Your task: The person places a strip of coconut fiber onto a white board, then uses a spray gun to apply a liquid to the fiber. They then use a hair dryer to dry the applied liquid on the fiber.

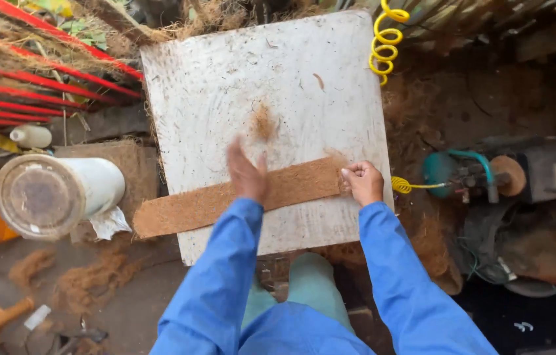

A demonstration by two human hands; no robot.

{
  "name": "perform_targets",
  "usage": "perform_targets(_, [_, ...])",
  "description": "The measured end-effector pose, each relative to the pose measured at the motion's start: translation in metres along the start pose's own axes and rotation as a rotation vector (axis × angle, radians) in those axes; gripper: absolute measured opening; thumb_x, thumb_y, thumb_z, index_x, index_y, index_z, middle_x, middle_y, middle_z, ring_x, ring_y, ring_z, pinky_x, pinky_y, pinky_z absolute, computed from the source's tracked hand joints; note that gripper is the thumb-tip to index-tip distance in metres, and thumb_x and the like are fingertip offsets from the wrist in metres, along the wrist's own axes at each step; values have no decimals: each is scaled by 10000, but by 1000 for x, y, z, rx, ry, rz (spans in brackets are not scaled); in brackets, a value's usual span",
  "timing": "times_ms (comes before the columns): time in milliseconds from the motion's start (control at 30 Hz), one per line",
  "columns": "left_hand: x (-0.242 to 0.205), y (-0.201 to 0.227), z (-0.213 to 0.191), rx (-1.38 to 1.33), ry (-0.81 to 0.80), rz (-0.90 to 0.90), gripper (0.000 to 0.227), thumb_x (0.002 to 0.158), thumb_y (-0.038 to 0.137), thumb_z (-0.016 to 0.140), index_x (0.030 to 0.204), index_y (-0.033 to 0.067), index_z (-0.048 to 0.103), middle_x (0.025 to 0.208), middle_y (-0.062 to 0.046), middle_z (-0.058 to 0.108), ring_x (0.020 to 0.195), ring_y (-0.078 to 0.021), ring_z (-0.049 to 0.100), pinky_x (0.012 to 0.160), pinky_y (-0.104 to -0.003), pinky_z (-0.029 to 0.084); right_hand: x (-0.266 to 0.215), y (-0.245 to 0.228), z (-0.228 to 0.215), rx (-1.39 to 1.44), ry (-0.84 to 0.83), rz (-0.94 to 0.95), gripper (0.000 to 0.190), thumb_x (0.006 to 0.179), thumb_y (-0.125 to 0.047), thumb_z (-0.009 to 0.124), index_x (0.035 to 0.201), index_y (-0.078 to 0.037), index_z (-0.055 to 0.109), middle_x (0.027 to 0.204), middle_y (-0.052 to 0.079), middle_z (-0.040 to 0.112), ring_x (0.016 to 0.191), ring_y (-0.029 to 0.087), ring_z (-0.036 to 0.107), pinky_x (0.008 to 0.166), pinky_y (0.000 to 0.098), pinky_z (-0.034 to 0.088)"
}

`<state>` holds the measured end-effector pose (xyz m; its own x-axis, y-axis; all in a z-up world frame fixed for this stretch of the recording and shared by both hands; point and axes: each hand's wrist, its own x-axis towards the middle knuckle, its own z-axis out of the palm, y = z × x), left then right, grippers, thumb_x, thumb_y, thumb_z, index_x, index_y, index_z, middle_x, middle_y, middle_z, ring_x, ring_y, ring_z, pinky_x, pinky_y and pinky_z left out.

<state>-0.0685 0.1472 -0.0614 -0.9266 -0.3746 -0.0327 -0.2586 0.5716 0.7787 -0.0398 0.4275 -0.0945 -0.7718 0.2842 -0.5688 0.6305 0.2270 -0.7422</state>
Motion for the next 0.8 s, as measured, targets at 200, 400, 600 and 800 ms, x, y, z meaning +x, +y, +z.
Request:
perform_targets(200, [-95,21,74,266,-298,653,582,774,152,727,1332,185,564,1422,-119,502,1332,-337,459,1101,-483,377,19,1,3,-76,-68,-22,219,894,-194,737,1036,-30,702,757,122,700,631,161,690,546,254,618])
perform_targets(400, [-109,28,90,554,-782,437,752,914,350,582,1577,194,263,1665,-50,193,1540,-333,63,1223,-568,31,36,6,3,-317,-45,-86,147,907,-270,718,990,-152,744,677,37,699,571,116,664,546,252,581])
perform_targets(600, [-111,26,91,598,-750,466,779,918,353,621,1572,172,239,1662,-84,161,1534,-336,81,1222,-575,31,37,-13,2,-365,-15,-157,121,906,-183,700,1006,-138,752,718,29,704,599,120,669,614,281,564])
perform_targets(800, [-99,33,91,591,-772,482,735,951,349,524,1590,188,198,1678,-71,101,1541,-335,11,1210,-577,-5,51,-3,8,-401,-56,-159,131,886,-176,706,1007,-160,756,744,21,714,623,120,673,661,284,561])
